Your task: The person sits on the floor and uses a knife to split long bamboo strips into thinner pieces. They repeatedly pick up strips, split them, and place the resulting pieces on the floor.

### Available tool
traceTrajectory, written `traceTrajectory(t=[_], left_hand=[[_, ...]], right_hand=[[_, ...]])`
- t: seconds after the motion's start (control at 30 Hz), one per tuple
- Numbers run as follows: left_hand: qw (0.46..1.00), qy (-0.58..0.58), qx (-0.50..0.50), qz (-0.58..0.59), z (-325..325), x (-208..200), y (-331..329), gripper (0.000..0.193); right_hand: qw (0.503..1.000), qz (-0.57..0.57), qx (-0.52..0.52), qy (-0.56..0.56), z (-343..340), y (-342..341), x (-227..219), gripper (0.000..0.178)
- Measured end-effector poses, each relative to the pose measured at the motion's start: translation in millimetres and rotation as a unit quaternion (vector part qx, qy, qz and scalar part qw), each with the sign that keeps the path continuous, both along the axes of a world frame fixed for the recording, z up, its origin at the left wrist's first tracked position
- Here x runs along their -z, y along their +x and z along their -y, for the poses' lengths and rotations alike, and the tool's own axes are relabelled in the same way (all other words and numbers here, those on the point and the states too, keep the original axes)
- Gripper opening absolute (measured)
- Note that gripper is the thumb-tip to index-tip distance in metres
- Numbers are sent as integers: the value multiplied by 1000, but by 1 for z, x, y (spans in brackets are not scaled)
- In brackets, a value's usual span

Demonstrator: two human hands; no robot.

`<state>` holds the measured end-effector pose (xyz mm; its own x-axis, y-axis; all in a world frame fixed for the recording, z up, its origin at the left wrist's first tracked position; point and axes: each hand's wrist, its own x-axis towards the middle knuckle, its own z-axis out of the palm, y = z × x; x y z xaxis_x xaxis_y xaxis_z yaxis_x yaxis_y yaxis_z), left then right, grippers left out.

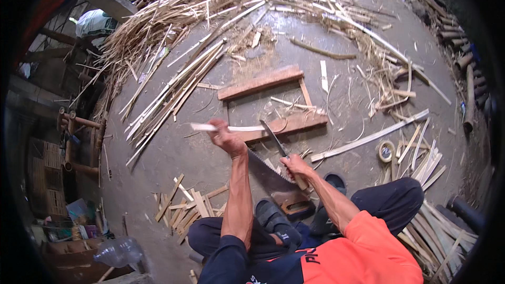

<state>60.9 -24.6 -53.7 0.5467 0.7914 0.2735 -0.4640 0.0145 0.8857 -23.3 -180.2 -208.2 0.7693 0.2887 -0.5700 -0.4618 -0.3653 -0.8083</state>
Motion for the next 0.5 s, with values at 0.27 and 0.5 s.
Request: traceTrajectory(t=[0.27,0.5], left_hand=[[916,-33,314,-248,16,17,-14,22],[799,-164,513,-266,49,-61,-87,17]], right_hand=[[938,332,35,-95,56,45,-98,20],[748,571,-211,-265,67,79,-211,4]])
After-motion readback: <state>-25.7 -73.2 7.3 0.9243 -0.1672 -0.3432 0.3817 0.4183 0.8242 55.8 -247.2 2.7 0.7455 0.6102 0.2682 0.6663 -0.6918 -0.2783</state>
